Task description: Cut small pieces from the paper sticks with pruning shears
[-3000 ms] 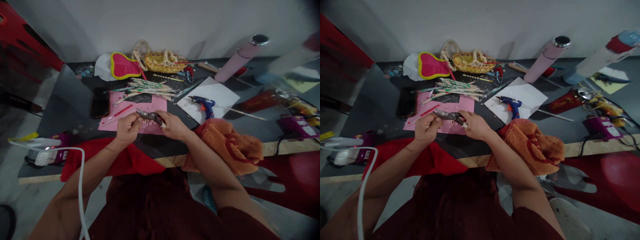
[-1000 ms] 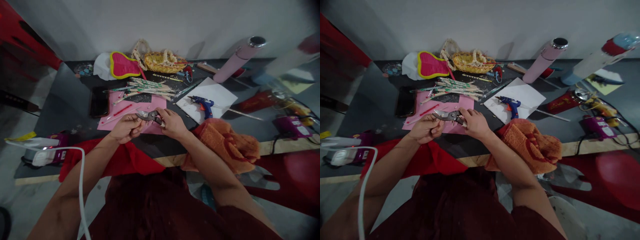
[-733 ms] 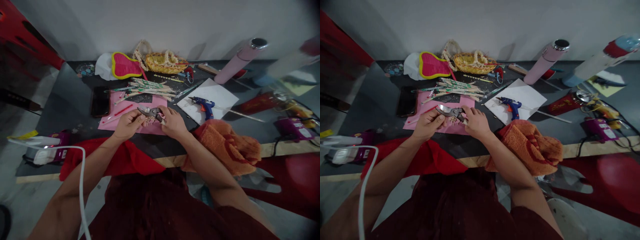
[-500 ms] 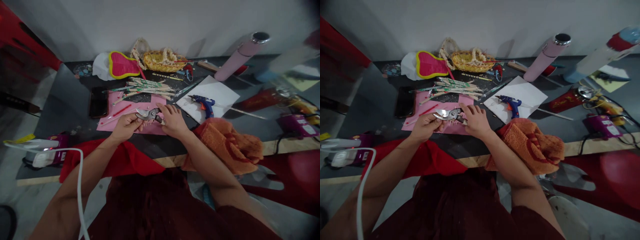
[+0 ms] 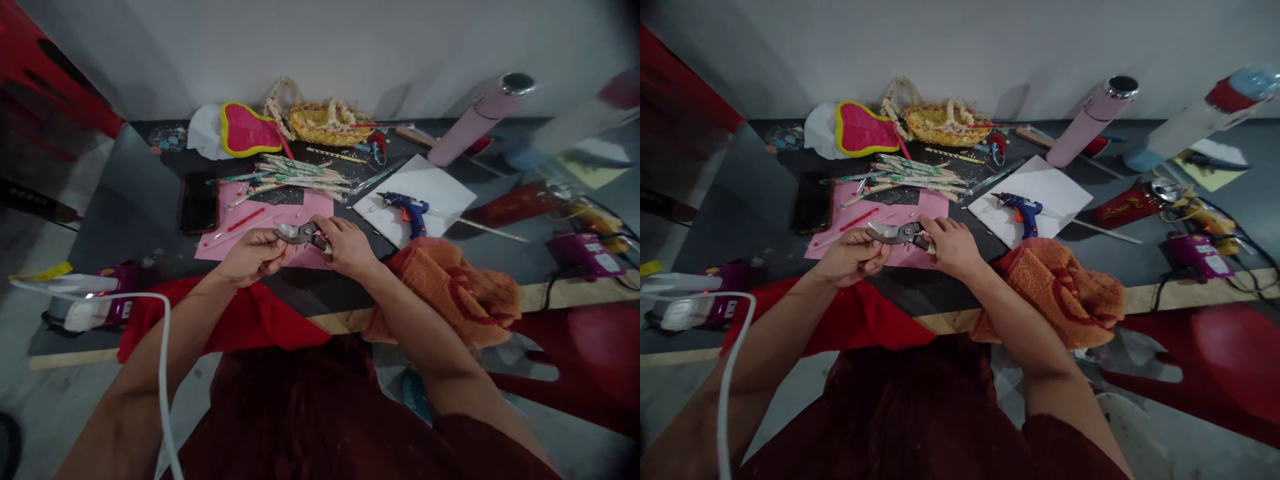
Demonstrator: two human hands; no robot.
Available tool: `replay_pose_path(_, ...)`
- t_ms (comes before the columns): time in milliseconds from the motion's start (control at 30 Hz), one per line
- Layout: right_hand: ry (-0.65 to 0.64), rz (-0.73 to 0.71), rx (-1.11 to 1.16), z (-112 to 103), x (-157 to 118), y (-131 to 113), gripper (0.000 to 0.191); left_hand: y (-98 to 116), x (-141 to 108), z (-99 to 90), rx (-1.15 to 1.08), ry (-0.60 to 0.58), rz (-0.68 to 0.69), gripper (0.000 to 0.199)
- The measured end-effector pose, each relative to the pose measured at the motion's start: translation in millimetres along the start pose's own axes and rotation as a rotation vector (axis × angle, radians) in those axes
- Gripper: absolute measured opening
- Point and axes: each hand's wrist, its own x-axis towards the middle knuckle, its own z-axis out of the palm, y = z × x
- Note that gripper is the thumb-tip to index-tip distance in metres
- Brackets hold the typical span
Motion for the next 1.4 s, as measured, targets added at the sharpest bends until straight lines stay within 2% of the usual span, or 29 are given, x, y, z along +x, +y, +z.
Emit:
replay_pose_path(167, -0.075, -0.048, 0.079, -6.0, -0.6, 4.6, 0.065, -5.6, 1.9, -4.9, 0.167, 0.018, 0.135, 0.027)
replay_pose_path(400, -0.09, -0.089, 0.131, -5.4, -0.4, 9.2, 0.064, -7.1, 5.1, -11.8, 0.302, 0.011, 0.203, 0.028)
replay_pose_path(533, 0.007, -0.005, 0.071, 1.9, 2.1, 8.6, 0.069, -5.7, 8.6, -9.0, 0.244, 0.062, 0.18, 0.027)
replay_pose_path(633, 0.033, 0.044, 0.033, 4.0, 2.8, 9.5, 0.069, -6.0, 11.0, -4.7, 0.202, 0.099, 0.184, 0.025)
replay_pose_path(833, 0.079, 0.054, 0.016, 0.0, 2.5, 13.6, 0.071, 1.1, 9.1, -3.6, 0.03, 0.157, 0.171, 0.029)
replay_pose_path(1000, 0.18, 0.224, 0.013, 1.0, 5.7, 21.8, 0.063, 6.9, 8.6, -3.6, -0.034, 0.185, 0.12, 0.025)
replay_pose_path(1133, 0.162, 0.366, -0.071, 5.7, 7.3, 32.7, 0.063, 7.6, 9.2, -0.6, -0.04, 0.166, 0.106, 0.026)
replay_pose_path(1267, 0.117, 0.399, -0.13, 9.2, 7.1, 39.0, 0.06, 4.9, 10.2, -0.4, -0.024, 0.13, 0.111, 0.025)
replay_pose_path(1400, 0.134, 0.401, -0.111, 8.6, 8.1, 37.6, 0.058, 0.1, 12.2, -1.3, -0.002, 0.123, 0.098, 0.027)
